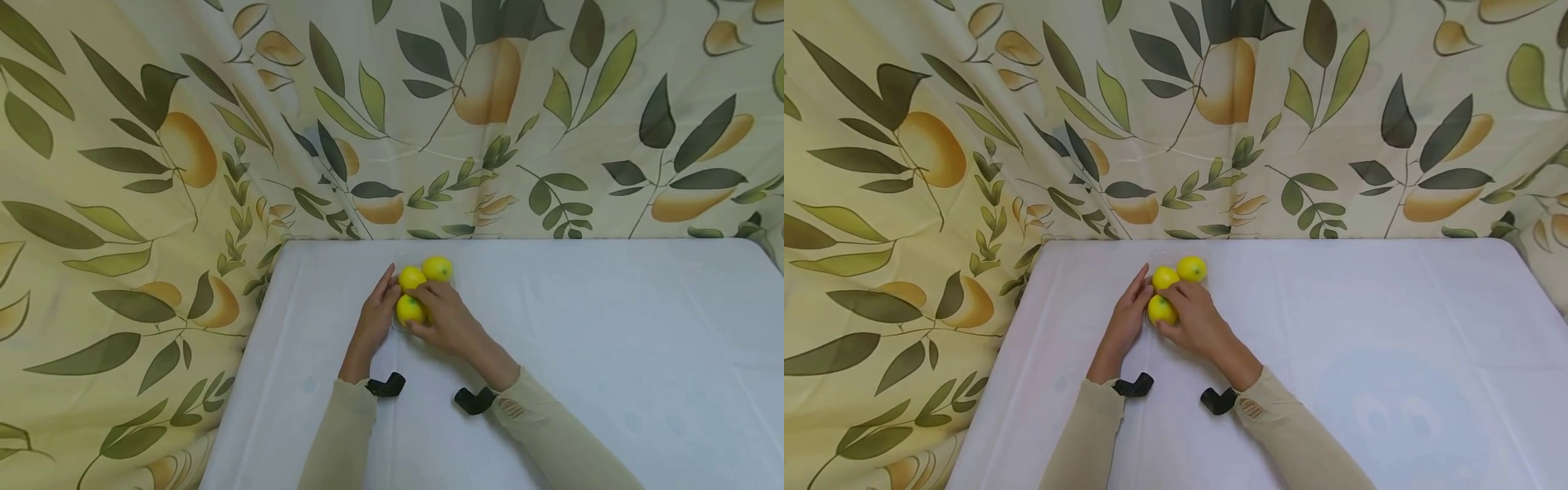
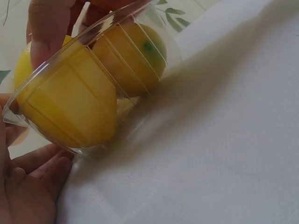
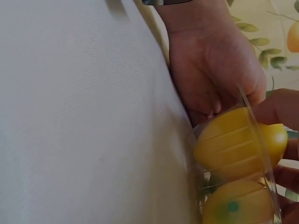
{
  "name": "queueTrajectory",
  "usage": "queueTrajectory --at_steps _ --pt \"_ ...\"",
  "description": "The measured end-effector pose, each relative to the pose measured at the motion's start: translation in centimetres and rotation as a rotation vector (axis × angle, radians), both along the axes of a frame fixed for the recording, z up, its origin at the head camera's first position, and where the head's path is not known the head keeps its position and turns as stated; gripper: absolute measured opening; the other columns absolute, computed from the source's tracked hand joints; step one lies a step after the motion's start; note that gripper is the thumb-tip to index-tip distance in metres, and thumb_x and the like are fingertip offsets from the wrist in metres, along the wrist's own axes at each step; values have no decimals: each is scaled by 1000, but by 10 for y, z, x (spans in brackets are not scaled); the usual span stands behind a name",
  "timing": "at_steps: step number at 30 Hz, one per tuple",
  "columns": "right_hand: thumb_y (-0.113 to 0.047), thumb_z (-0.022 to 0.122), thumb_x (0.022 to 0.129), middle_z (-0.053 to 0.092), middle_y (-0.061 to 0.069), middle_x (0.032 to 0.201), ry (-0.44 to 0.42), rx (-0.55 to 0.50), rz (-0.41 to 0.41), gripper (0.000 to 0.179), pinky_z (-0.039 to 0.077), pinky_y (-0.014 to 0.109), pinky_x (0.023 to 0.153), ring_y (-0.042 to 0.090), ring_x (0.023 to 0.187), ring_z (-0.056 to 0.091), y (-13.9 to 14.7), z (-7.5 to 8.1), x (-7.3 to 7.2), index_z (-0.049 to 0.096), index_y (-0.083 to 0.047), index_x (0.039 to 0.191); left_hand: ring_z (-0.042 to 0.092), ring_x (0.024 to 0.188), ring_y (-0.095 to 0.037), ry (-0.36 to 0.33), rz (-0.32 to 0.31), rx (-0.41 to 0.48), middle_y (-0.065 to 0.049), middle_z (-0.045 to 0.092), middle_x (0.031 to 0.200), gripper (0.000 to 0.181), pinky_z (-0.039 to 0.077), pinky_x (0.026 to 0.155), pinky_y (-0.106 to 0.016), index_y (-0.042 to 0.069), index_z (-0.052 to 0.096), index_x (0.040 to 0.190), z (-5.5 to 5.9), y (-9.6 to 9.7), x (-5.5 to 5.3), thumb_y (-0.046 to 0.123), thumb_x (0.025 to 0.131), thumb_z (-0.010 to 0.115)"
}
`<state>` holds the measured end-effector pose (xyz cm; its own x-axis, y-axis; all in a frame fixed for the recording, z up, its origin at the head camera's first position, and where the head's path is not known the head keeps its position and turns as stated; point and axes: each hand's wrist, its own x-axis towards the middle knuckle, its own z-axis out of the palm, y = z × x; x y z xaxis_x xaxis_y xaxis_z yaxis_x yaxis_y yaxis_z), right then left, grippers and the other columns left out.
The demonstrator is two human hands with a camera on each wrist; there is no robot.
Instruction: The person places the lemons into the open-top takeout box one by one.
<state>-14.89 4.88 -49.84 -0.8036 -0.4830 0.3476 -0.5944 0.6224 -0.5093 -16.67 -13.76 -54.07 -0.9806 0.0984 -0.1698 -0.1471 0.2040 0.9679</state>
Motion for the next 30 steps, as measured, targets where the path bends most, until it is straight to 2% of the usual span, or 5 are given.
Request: queueTrajectory --at_steps 5,13,20,26,30 --pt "-28 79 84 64 14 117 27 -3 -1 50 49 49 101 32 110 56 -1 0 0 68 -3 125 39 149 -16 1 6 -10 12 48 156 55 26 127 -49 44 33 158 0 -1 0 50 106 46" --pt "-31 78 87 64 12 118 14 12 -7 50 48 48 102 31 111 56 0 -2 0 67 -5 128 39 149 -14 -17 10 -10 16 48 155 54 25 127 -49 49 32 157 0 0 1 54 105 47" --pt "-32 78 89 64 14 123 -16 2 -5 51 46 49 105 32 116 55 1 0 -1 66 -4 130 40 148 -14 12 9 -5 13 48 156 54 27 126 -47 48 32 157 2 0 0 53 105 47" --pt "-33 76 93 64 12 127 -83 -3 -14 47 48 49 105 30 118 56 2 2 -1 67 -8 131 39 148 -13 15 6 -15 15 48 155 52 26 127 -49 51 32 156 2 1 2 52 106 46" --pt "-33 76 93 66 11 126 -89 -46 -29 44 50 47 104 29 119 57 8 5 -1 68 -7 128 39 148 -14 16 7 0 14 48 155 52 26 126 -50 51 33 156 3 1 2 51 106 47"
